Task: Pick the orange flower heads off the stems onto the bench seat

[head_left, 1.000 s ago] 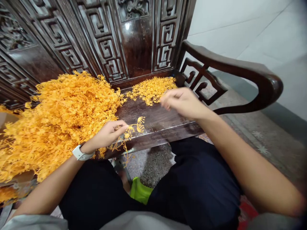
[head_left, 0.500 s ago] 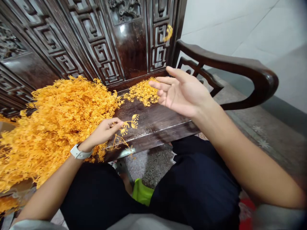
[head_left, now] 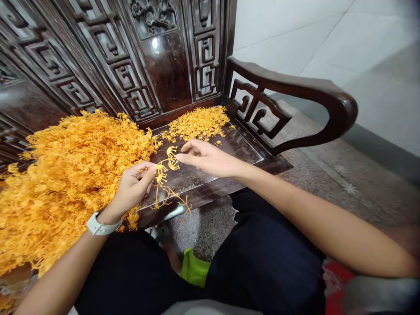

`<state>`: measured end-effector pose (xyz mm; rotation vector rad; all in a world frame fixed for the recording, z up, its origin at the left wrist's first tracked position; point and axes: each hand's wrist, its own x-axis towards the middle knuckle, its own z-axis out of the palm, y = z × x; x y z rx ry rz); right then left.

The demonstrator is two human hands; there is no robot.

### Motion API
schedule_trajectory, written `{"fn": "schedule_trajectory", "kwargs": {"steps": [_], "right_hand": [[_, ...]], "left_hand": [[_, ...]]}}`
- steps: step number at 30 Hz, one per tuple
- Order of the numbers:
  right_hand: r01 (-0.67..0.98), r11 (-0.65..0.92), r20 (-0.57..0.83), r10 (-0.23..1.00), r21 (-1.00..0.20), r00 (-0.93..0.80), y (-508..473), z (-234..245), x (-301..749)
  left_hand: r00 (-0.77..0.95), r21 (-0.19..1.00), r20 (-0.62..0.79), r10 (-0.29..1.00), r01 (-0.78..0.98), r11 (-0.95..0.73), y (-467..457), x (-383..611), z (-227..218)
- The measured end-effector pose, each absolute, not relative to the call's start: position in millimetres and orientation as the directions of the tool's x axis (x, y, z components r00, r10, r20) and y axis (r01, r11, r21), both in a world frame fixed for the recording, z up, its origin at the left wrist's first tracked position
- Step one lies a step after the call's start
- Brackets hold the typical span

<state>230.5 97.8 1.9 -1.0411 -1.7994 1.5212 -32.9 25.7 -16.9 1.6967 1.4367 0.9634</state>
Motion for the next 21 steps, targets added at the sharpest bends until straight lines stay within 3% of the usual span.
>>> {"fn": "schedule_trajectory", "kwargs": {"steps": [4, 8, 12, 17, 21], "right_hand": [[0.105, 0.068, -0.022, 0.729, -0.992, -0.685, 89.3, -0.4, 217.7], [0.019, 0.008, -0.007, 0.730, -1.000, -0.683, 84.9, 3.8, 212.8], [0.027, 0.108, 0.061, 0.727, -0.994, -0.684, 81.5, 4.7, 211.0], [0.063, -0.043, -0.077, 0.626, -0.997, -0.776, 73.3, 18.8, 219.5], [0.081, 0.035, -0.054, 0.488, -0.996, -0.871, 68.9, 30.8, 228.3]], "left_hand": [[0.073, 0.861, 0.149, 0.986, 0.481, -0.166, 19.7, -24.3, -9.3], [0.044, 0.859, 0.154, 0.987, 0.487, -0.156, 17.9, -21.0, -6.2], [0.036, 0.853, 0.166, 0.986, 0.496, -0.161, 17.1, -21.6, -5.9], [0.046, 0.796, 0.263, 0.964, 0.554, -0.244, 21.8, -30.6, -4.5], [0.086, 0.750, 0.285, 0.955, 0.601, -0.278, 22.6, -32.7, 1.2]]}}
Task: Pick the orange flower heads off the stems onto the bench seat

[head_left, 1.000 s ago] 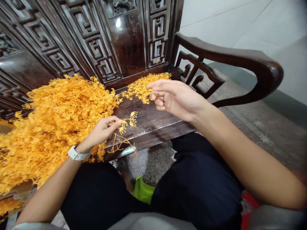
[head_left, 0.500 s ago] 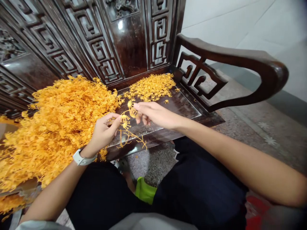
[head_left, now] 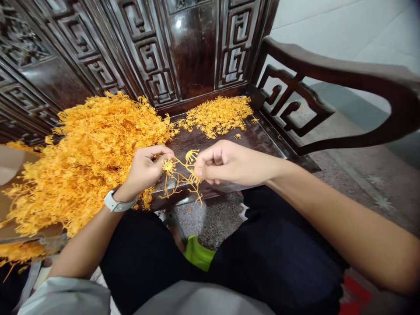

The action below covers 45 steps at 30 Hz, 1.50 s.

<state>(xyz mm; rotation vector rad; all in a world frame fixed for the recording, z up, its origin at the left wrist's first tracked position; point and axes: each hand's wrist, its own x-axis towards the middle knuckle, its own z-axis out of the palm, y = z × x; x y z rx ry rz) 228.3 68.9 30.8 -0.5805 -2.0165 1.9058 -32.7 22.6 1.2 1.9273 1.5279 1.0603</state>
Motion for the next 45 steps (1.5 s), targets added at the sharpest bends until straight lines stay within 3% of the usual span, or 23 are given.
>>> {"fn": "schedule_trajectory", "kwargs": {"steps": [3, 7, 10, 12, 13, 16, 17, 18, 19, 21, 22, 24, 26, 29, 32, 35, 38, 41, 45], "right_hand": [[0.097, 0.124, -0.038, 0.407, -0.988, -0.912, 71.2, 31.0, 230.5], [0.089, 0.151, -0.024, 0.391, -0.985, -0.920, 68.0, 32.3, 230.1], [0.012, 0.077, -0.004, 0.105, -0.997, -0.994, 50.6, 44.0, 232.9], [-0.030, 0.062, 0.024, -0.102, -0.998, -0.994, 39.4, 53.4, 237.8], [-0.051, 0.073, 0.039, -0.149, -0.996, -0.988, 37.2, 56.9, 240.9], [-0.085, 0.053, 0.070, -0.232, -0.995, -0.970, 52.7, 57.9, 250.3], [-0.114, -0.025, 0.117, -0.190, -0.993, -0.975, 64.3, 54.9, 252.3], [-0.167, -0.139, 0.177, -0.063, -0.976, -0.982, 77.5, 50.5, 253.1], [-0.259, -0.267, 0.221, 0.162, -0.928, -0.962, 90.8, 45.3, 252.7], [-0.497, -0.422, 0.096, 0.682, -0.758, -0.725, 111.5, 34.4, 248.0], [-0.566, -0.453, -0.052, 0.810, -0.688, -0.585, 116.7, 29.7, 244.2], [-0.511, -0.571, -0.308, 0.803, -0.642, -0.510, 114.9, 23.4, 235.3], [-0.350, -0.634, -0.357, 0.718, -0.690, -0.597, 101.2, 20.9, 226.1], [-0.267, -0.487, -0.231, 0.740, -0.832, -0.632, 79.0, 21.3, 215.5], [-0.215, -0.296, -0.144, 0.836, -0.931, -0.530, 75.7, 20.5, 212.9], [-0.045, -0.113, -0.080, 0.885, -0.993, -0.459, 87.8, 13.4, 216.5], [0.042, 0.039, 0.008, 0.823, -0.998, -0.568, 97.9, 2.0, 219.0], [0.009, 0.206, 0.144, 0.713, -0.979, -0.686, 100.0, -5.2, 219.0], [0.125, 0.548, 0.350, 0.677, -0.827, -0.648, 100.0, -1.2, 222.8]], "left_hand": [[0.093, 0.762, 0.264, 0.960, 0.590, -0.267, 20.4, -25.2, 4.0], [0.053, 0.777, 0.275, 0.960, 0.575, -0.254, 29.3, -30.9, 4.3], [-0.232, 0.829, 0.362, 0.903, 0.523, -0.198, 47.9, -66.2, 5.4], [-0.455, 0.960, 0.223, 0.862, 0.258, -0.112, 58.7, -94.9, 6.5], [-0.494, 0.988, 0.136, 0.858, 0.132, -0.080, 62.0, -106.4, 6.7], [-0.462, 0.998, -0.043, 0.886, -0.064, 0.016, 63.6, -118.9, 4.8], [-0.439, 0.997, -0.061, 0.896, -0.077, 0.030, 62.4, -116.4, 3.4], [-0.416, 0.996, -0.069, 0.907, -0.081, 0.039, 61.1, -112.2, 2.1], [-0.392, 0.995, -0.079, 0.917, -0.084, 0.049, 59.9, -107.3, 0.9], [-0.331, 0.991, -0.120, 0.936, -0.097, 0.092, 58.5, -98.7, -0.4], [-0.303, 0.987, -0.146, 0.942, -0.106, 0.118, 58.3, -96.0, -0.7], [-0.277, 0.984, -0.172, 0.945, -0.099, 0.150, 58.6, -93.3, -1.8], [-0.272, 0.987, -0.158, 0.949, -0.047, 0.151, 59.1, -91.4, -4.6], [-0.235, 0.987, -0.108, 0.966, 0.094, 0.133, 57.6, -82.7, -10.9], [-0.137, 0.960, -0.018, 0.990, 0.276, 0.055, 50.8, -64.9, -13.3], [-0.021, 0.893, 0.101, 0.995, 0.443, -0.081, 40.2, -44.6, -8.5], [0.069, 0.772, 0.240, 0.968, 0.592, -0.233, 30.0, -30.2, -0.9], [0.139, 0.660, 0.309, 0.941, 0.681, -0.317, 21.8, -25.6, 3.2], [0.190, 0.581, 0.295, 0.936, 0.742, -0.334, 14.4, -26.9, 3.0]]}}
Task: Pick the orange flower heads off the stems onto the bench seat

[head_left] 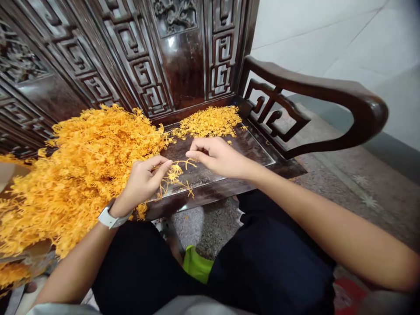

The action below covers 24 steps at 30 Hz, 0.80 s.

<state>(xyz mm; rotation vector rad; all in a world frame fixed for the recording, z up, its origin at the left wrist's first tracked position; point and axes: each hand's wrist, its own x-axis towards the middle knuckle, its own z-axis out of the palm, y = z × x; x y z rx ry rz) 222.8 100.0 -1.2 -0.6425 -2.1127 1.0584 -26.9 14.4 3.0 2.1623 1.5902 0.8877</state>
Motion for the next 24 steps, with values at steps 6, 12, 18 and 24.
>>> {"fn": "schedule_trajectory", "kwargs": {"steps": [6, 12, 18, 24], "right_hand": [[0.310, 0.809, 0.405, 0.535, -0.500, -0.742, 91.7, 15.3, 232.0], [0.402, 0.847, 0.181, 0.481, -0.348, -0.858, 64.3, 30.8, 223.6], [0.446, 0.874, 0.029, 0.460, -0.195, -0.888, 51.5, 46.6, 212.0], [-0.230, 0.655, 0.307, 0.003, -0.719, -0.952, 22.4, 88.0, 247.1]], "left_hand": [[0.147, 0.600, 0.221, 0.964, 0.759, -0.253, 21.4, -26.8, -2.3], [0.147, 0.586, 0.217, 0.965, 0.771, -0.249, 30.7, -30.8, -8.0], [0.180, 0.581, 0.208, 0.961, 0.768, -0.270, 34.1, -18.0, -13.6], [-0.198, 0.656, 0.304, 0.932, 0.753, -0.054, 52.8, -61.4, -5.3]]}}
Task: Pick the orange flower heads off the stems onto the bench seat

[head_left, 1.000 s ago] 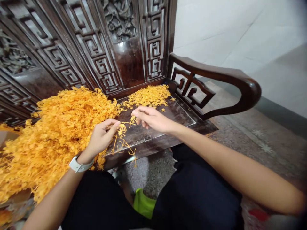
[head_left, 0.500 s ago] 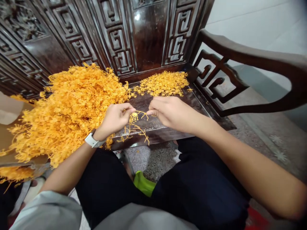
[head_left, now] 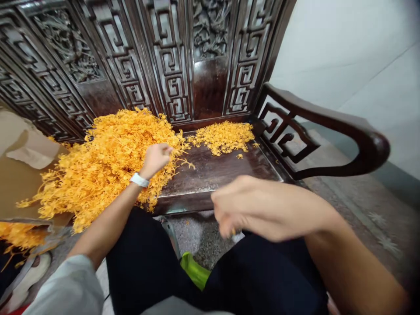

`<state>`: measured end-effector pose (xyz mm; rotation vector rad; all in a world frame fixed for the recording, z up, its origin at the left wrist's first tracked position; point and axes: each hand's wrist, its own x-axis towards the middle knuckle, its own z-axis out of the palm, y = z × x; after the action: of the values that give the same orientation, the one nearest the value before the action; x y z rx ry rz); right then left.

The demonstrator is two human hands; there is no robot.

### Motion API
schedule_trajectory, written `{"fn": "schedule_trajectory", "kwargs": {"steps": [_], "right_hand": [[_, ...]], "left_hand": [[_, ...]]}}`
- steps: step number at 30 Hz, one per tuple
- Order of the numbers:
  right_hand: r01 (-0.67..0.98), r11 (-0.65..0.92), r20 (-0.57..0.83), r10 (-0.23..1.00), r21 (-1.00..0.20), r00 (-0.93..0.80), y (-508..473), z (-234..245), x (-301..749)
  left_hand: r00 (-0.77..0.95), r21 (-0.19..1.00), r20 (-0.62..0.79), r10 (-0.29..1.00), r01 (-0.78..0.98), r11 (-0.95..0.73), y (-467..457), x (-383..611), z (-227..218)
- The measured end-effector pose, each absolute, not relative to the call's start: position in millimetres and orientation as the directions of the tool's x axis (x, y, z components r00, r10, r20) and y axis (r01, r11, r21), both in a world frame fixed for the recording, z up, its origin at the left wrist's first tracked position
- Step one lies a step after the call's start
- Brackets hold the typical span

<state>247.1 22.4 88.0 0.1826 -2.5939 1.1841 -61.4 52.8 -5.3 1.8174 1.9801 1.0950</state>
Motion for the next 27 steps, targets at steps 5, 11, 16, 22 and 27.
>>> {"fn": "schedule_trajectory", "kwargs": {"steps": [5, 11, 16, 22, 27], "right_hand": [[-0.481, 0.238, 0.523, 0.159, -0.844, -0.837, 40.7, 92.6, 262.8], [-0.543, -0.135, 0.003, 0.969, -0.829, -0.246, 104.2, 57.5, 237.2], [-0.531, -0.218, 0.013, 0.918, -0.819, -0.396, 81.1, 42.2, 227.6], [-0.269, -0.051, 0.198, 0.549, -0.962, -0.812, 62.8, 60.9, 254.6], [-0.206, 0.224, 0.182, -0.125, -0.953, -0.975, 63.1, 76.3, 275.1]], "left_hand": [[-0.200, 0.792, 0.287, 0.937, 0.599, -0.114, 51.9, -81.2, 8.1], [-0.165, 0.978, 0.030, 0.986, 0.208, 0.005, 44.5, -54.5, 3.7], [-0.071, 0.993, -0.069, 0.995, 0.095, 0.075, 42.1, -37.6, 3.2], [-0.007, 0.973, 0.005, 1.000, 0.232, -0.004, 38.0, -27.9, 0.4], [0.017, 0.912, 0.099, 0.995, 0.398, -0.097, 37.2, -35.1, -6.4]]}}
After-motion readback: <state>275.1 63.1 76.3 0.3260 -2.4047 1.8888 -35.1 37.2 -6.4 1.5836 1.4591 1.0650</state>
